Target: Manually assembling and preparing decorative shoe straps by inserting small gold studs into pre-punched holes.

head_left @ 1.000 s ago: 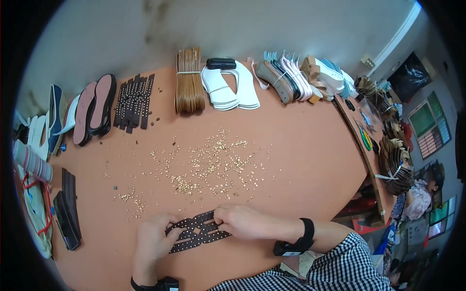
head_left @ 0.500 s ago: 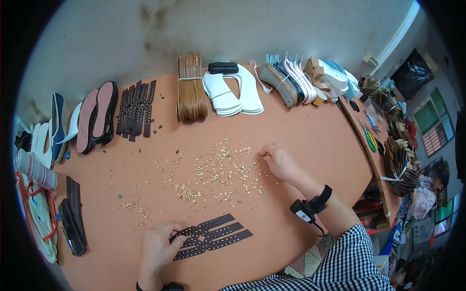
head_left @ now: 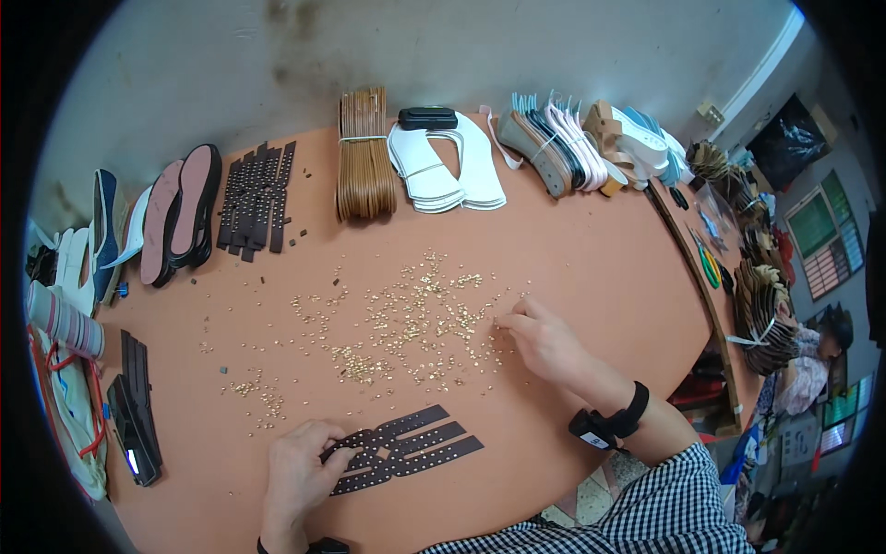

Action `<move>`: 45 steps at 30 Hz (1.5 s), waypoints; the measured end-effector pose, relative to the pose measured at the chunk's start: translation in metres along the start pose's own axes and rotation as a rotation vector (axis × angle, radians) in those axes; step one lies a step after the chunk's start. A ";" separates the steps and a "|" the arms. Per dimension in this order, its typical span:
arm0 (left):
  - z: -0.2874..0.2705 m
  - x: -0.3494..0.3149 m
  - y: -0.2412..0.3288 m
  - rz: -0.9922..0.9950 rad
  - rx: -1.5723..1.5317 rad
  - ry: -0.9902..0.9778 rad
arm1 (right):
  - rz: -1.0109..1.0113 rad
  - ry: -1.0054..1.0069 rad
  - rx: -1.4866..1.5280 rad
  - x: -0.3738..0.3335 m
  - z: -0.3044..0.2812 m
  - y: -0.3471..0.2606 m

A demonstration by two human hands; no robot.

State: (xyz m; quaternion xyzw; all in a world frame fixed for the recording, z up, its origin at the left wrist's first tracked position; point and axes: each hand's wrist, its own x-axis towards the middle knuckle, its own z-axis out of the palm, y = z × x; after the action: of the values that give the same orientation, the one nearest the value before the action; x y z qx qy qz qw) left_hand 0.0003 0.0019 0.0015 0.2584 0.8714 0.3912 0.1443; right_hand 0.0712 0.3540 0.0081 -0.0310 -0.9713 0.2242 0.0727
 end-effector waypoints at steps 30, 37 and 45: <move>-0.001 0.001 0.002 -0.010 -0.007 -0.008 | -0.055 0.075 0.039 -0.020 -0.001 0.011; -0.001 -0.001 -0.001 -0.014 0.013 -0.003 | 0.097 0.048 0.109 -0.007 -0.003 -0.007; -0.001 0.000 0.002 0.016 0.019 0.004 | 0.013 0.077 0.067 -0.010 0.005 0.003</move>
State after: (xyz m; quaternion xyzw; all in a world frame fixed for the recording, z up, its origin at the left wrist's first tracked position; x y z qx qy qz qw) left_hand 0.0002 0.0022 0.0034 0.2660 0.8733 0.3844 0.1370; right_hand 0.0805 0.3532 0.0007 -0.0434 -0.9595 0.2558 0.1097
